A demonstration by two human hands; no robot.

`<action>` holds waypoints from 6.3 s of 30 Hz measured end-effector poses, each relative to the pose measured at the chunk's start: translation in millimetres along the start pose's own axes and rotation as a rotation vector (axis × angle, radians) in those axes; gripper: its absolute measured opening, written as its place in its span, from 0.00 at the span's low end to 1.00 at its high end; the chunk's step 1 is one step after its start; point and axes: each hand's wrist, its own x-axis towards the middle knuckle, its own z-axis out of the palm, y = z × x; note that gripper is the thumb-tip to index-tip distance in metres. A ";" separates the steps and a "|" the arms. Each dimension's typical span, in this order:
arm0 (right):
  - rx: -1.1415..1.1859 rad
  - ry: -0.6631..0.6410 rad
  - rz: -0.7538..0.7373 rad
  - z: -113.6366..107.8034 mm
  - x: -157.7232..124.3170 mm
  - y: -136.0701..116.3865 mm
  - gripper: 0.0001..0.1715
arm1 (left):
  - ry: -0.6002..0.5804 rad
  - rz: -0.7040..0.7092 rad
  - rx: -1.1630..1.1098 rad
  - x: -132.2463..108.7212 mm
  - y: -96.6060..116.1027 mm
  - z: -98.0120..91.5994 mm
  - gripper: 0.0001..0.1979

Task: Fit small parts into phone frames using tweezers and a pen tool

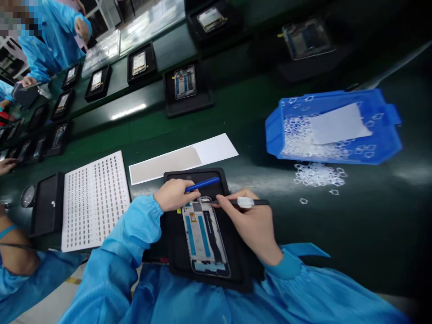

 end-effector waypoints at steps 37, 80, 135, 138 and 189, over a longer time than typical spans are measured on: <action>-0.063 -0.020 -0.057 -2.7 -4.5 2.6 0.17 | -0.064 -0.039 0.239 1.0 15.3 -3.5 0.10; -0.004 -0.241 -0.159 4.5 44.1 9.5 0.16 | 1.046 -0.720 -0.595 -17.3 -188.1 -160.6 0.22; -0.400 -0.213 -0.280 1.7 51.8 15.5 0.25 | 0.995 0.092 -0.354 -128.5 -33.9 29.2 0.19; -0.367 -0.241 -0.199 1.5 51.4 10.5 0.27 | 1.500 -0.166 -0.464 -118.7 -92.0 -16.0 0.24; 0.390 -0.248 -0.146 25.1 17.5 -57.9 0.13 | 1.127 0.429 -0.586 -55.9 8.1 29.1 0.04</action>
